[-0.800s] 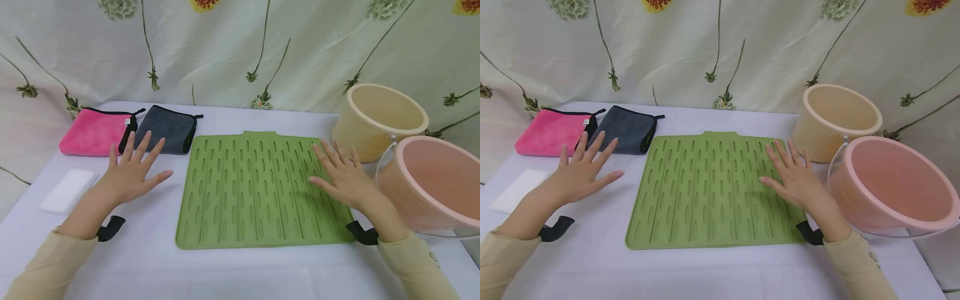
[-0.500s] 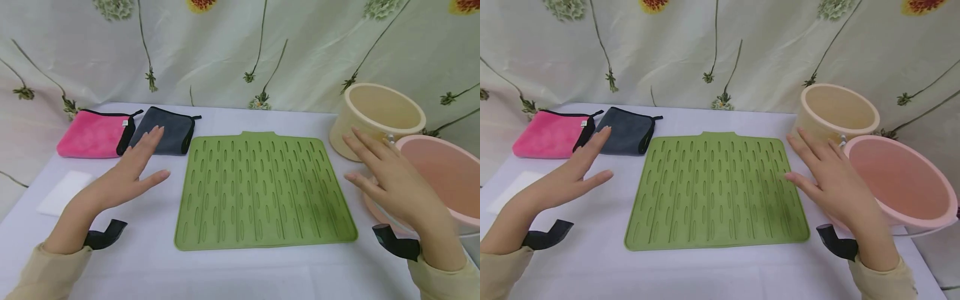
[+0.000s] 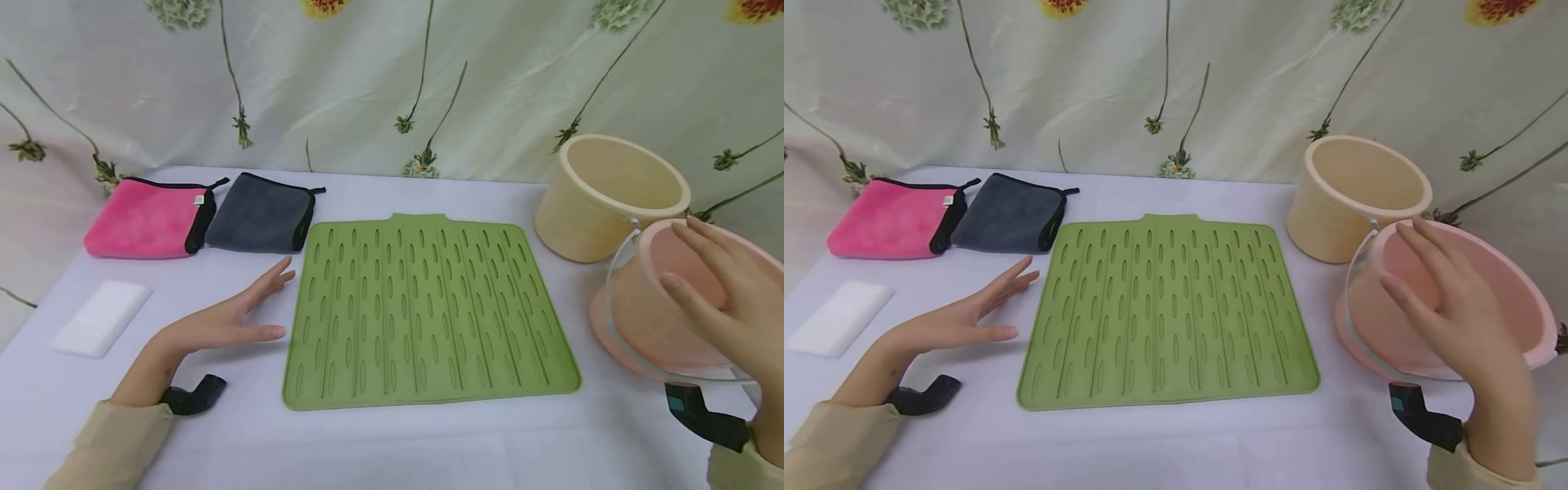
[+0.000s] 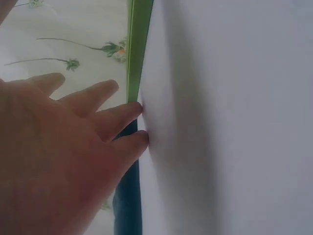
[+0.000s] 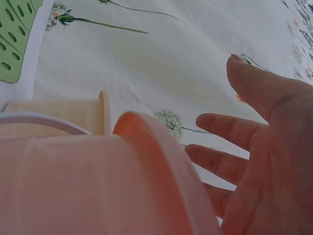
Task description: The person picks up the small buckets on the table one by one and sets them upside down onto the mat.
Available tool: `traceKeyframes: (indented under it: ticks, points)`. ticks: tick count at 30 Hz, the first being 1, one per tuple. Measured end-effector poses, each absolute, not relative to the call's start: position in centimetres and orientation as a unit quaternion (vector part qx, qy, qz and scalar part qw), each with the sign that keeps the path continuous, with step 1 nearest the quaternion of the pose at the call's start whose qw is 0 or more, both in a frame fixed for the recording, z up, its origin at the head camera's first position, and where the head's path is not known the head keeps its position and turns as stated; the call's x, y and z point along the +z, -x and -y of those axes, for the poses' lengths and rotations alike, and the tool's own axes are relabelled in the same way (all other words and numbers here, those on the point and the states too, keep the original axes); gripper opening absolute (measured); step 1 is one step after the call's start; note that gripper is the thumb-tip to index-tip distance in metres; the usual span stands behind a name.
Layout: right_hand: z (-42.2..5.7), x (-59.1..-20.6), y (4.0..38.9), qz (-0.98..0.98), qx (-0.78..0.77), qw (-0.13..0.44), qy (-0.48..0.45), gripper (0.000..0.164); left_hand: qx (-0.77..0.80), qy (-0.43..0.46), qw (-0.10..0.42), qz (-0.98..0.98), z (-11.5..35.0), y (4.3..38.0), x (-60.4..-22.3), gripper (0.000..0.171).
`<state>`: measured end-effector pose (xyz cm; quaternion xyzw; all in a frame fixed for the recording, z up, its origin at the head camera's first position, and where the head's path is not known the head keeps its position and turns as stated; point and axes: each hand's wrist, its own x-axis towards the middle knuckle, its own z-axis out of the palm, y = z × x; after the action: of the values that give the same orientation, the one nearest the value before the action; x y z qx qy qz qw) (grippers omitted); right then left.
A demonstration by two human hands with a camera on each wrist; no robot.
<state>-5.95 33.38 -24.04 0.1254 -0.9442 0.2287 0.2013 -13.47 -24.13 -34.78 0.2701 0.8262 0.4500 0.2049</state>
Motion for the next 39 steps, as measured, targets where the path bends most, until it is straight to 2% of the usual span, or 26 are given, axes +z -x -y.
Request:
traceKeyframes:
  ticks: [6, 9, 14, 18, 23, 33, 39]
  points:
    - [-35.5, -25.4, 5.5, 0.956, 0.26, 0.114, -0.07, 0.069, 0.434, -0.287, 0.209, -0.828, 23.9, 13.6, -35.8, 0.095]
    - [-36.2, -26.0, 5.4, 0.959, 0.261, 0.08, -0.079, 0.074, 0.421, -0.287, 0.222, -0.831, 23.8, 13.4, -36.1, 0.096]
    - [-37.1, -26.5, 5.5, 0.959, 0.254, 0.061, -0.111, 0.076, 0.402, -0.304, 0.222, -0.835, 23.6, 13.2, -36.4, 0.094]
    - [-37.0, -26.5, 5.5, 0.965, 0.235, 0.044, -0.105, 0.072, 0.387, -0.32, 0.215, -0.838, 23.6, 13.3, -36.4, 0.093]
    - [-37.2, -26.8, 5.6, 0.968, 0.207, 0.054, -0.128, 0.065, 0.36, -0.337, 0.204, -0.846, 23.6, 13.3, -36.7, 0.097]
    - [-36.2, -26.3, 5.6, 0.975, 0.157, 0.064, -0.145, 0.066, 0.326, -0.366, 0.187, -0.851, 23.5, 13.0, -36.8, 0.1]
    - [-36.2, -26.4, 5.8, 0.965, 0.164, 0.093, -0.183, 0.056, 0.322, -0.36, 0.191, -0.854, 23.4, 13.0, -36.9, 0.101]
